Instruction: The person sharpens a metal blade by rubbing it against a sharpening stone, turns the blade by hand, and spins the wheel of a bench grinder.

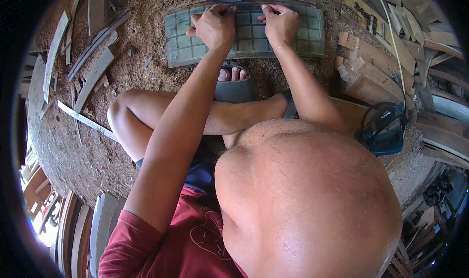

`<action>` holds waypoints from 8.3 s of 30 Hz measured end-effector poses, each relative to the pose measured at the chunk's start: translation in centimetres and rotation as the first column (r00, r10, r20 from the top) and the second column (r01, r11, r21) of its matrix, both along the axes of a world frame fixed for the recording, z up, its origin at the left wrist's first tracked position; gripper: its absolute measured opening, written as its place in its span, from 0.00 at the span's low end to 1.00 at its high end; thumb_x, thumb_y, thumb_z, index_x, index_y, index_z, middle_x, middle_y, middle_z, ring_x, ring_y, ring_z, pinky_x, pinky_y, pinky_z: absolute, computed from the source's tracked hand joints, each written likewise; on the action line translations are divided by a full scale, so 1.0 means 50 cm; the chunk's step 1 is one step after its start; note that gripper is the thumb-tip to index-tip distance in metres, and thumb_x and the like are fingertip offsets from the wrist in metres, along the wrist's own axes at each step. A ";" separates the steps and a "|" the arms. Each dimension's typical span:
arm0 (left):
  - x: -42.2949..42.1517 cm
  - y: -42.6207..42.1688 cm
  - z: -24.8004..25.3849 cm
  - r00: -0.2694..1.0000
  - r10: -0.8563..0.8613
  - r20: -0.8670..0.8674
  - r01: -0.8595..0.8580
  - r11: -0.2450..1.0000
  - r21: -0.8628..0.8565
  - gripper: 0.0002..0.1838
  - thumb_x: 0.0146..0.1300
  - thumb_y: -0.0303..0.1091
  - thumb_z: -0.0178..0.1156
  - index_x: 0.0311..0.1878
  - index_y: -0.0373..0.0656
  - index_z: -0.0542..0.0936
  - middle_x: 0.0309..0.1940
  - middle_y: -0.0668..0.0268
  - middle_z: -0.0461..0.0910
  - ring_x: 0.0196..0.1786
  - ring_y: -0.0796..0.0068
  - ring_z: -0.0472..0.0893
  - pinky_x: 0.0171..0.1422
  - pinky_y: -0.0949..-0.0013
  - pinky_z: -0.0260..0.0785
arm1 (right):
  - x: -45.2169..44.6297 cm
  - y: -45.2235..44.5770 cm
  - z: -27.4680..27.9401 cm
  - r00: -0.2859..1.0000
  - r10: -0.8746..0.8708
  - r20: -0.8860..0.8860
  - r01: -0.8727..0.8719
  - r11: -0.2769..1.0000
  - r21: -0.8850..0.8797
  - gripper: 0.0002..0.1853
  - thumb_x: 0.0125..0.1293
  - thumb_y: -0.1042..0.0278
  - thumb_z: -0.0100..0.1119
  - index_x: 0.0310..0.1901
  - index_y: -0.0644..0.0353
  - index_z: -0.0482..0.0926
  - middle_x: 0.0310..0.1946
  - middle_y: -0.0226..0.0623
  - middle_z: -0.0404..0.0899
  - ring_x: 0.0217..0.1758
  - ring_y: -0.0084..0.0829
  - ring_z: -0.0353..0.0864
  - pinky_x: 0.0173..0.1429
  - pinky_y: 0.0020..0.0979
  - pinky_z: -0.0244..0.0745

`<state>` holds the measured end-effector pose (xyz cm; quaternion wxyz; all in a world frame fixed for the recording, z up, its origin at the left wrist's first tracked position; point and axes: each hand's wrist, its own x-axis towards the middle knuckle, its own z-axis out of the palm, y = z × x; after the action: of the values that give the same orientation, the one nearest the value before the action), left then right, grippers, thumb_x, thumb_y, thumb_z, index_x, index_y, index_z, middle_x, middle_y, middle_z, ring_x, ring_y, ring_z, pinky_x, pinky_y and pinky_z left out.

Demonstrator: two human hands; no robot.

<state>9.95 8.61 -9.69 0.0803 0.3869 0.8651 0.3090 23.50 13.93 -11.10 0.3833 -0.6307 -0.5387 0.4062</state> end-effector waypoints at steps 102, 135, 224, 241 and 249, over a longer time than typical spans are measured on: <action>-0.075 -0.020 0.002 1.000 -0.004 -0.019 0.004 1.000 -0.007 0.10 0.63 0.49 0.71 0.41 0.60 0.94 0.42 0.73 0.91 0.59 0.57 0.75 0.69 0.41 0.53 | -0.058 -0.017 0.013 0.998 0.059 0.013 -0.059 0.998 0.006 0.12 0.69 0.64 0.70 0.40 0.66 0.91 0.24 0.37 0.90 0.25 0.22 0.88 0.34 0.28 0.81; -0.026 -0.004 -0.001 0.999 -0.010 0.039 0.010 1.000 0.011 0.09 0.61 0.49 0.73 0.40 0.59 0.94 0.44 0.76 0.91 0.60 0.58 0.73 0.69 0.40 0.52 | -0.010 0.002 -0.010 1.000 0.015 -0.007 -0.014 1.000 0.011 0.11 0.69 0.64 0.70 0.40 0.64 0.91 0.24 0.35 0.90 0.26 0.20 0.88 0.34 0.26 0.81; -0.118 -0.148 0.187 -0.314 -0.691 0.651 -0.042 0.695 0.717 0.19 0.76 0.38 0.63 0.65 0.42 0.80 0.56 0.52 0.87 0.62 0.55 0.84 0.69 0.53 0.79 | -0.034 -0.232 0.278 0.836 0.448 0.317 -0.481 0.320 0.816 0.14 0.52 0.74 0.82 0.40 0.55 0.88 0.35 0.33 0.88 0.34 0.29 0.91 0.34 0.26 0.84; -0.115 -0.145 0.175 -0.344 -0.689 0.639 -0.063 0.695 0.716 0.19 0.76 0.39 0.63 0.65 0.43 0.80 0.56 0.55 0.87 0.61 0.58 0.84 0.69 0.55 0.77 | -0.037 -0.230 0.275 0.843 0.453 0.290 -0.460 0.327 0.825 0.14 0.53 0.73 0.81 0.41 0.56 0.88 0.36 0.34 0.89 0.34 0.29 0.91 0.34 0.26 0.85; -0.116 -0.140 0.173 -0.261 -0.681 0.684 -0.073 0.721 0.690 0.19 0.75 0.38 0.65 0.65 0.43 0.79 0.55 0.54 0.86 0.58 0.58 0.84 0.67 0.55 0.78 | -0.033 -0.224 0.290 0.825 0.486 0.288 -0.483 0.341 0.807 0.11 0.61 0.74 0.77 0.43 0.62 0.86 0.36 0.39 0.90 0.39 0.34 0.93 0.40 0.29 0.88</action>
<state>4.14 1.61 -1.03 0.6757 0.2419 0.2337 0.6560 21.83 2.71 3.41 0.5049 -0.1676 -0.8269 0.1823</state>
